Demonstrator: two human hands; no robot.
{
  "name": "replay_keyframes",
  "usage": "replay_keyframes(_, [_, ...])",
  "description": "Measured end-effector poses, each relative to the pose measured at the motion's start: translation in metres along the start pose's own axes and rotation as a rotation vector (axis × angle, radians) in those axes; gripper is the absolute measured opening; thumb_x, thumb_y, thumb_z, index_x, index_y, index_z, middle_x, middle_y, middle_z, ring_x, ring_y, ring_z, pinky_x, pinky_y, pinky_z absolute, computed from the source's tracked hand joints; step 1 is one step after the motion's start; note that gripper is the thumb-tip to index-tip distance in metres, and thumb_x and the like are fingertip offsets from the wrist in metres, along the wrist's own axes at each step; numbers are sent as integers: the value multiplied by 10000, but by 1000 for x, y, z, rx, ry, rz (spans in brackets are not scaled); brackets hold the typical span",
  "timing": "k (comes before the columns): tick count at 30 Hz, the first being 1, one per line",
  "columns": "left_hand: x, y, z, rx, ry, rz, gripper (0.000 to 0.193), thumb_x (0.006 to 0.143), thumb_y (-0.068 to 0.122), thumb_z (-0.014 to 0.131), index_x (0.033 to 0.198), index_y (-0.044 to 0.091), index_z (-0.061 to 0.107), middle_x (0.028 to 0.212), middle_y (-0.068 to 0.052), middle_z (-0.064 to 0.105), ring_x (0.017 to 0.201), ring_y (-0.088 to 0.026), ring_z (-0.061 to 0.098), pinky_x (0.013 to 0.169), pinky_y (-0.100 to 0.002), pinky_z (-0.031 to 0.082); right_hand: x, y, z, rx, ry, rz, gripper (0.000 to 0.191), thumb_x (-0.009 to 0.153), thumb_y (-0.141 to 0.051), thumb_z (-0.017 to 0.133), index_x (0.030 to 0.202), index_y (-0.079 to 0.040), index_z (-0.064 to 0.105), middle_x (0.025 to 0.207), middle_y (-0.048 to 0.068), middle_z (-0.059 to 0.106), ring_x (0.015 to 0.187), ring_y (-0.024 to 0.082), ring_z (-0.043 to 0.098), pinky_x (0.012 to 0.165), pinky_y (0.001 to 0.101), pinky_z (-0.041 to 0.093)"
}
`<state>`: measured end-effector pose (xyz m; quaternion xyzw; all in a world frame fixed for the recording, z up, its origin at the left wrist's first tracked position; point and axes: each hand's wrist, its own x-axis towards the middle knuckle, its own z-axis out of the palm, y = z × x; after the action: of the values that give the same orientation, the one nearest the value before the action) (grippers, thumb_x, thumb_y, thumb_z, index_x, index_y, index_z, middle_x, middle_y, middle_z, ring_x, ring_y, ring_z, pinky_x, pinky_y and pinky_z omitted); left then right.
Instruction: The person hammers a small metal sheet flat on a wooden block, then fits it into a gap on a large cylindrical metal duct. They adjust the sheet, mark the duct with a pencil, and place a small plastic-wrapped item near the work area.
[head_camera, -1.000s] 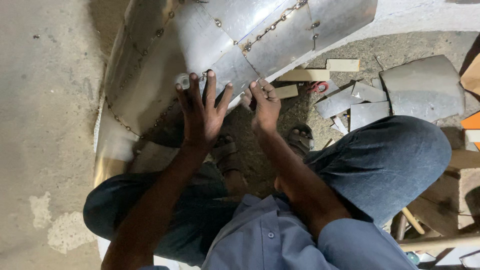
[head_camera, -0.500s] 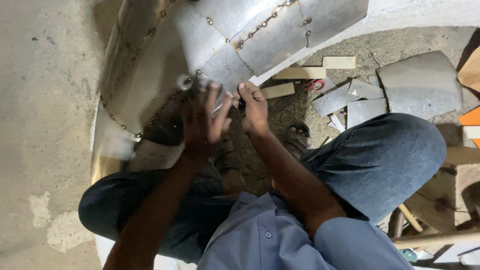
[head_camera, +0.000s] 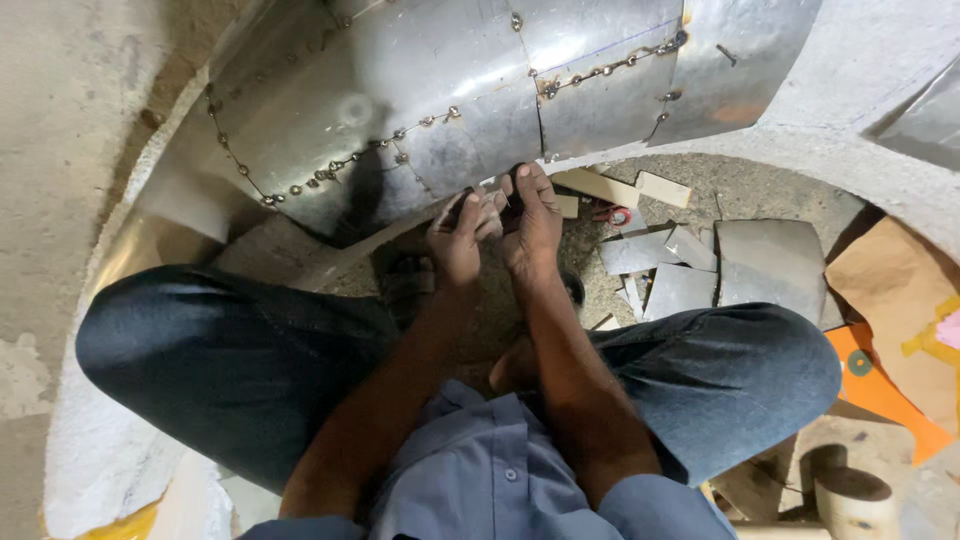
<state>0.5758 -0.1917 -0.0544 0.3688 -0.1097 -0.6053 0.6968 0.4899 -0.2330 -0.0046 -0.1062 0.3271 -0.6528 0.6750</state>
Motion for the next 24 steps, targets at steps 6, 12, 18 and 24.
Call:
replay_keyframes(6, [4,12,-1,-252,-82,-254,443,1014,247,632,1359,-26,582,1416,-146,646,1321,-290,620,1136,-416,483,3,-1,-3,47,142,59,115,963,-135,737,1058,-100,681,887,7,675,806,133,646,672,263,539])
replay_keyframes(12, [-3,21,10,-161,-114,-102,386,1061,222,645,1349,-21,561,1406,-280,611,1333,-377,596,1162,-481,471,5,1,-3,10,165,29,141,947,-147,771,1060,-107,697,881,-1,682,797,132,658,649,267,524])
replay_keyframes(18, [-10,18,21,-175,-2,-105,376,1004,218,665,1293,-15,604,1318,-163,685,1238,-295,681,1102,-414,525,-8,-5,4,-233,227,-47,168,933,-154,748,1078,-85,700,926,15,722,805,127,678,665,268,551])
replay_keyframes(24, [-3,0,19,-34,43,64,322,988,115,735,1226,-83,646,1186,-165,731,1050,-270,701,967,-431,590,-9,-10,7,-225,149,-27,164,970,-154,746,1085,-42,710,879,63,700,763,148,652,635,266,529])
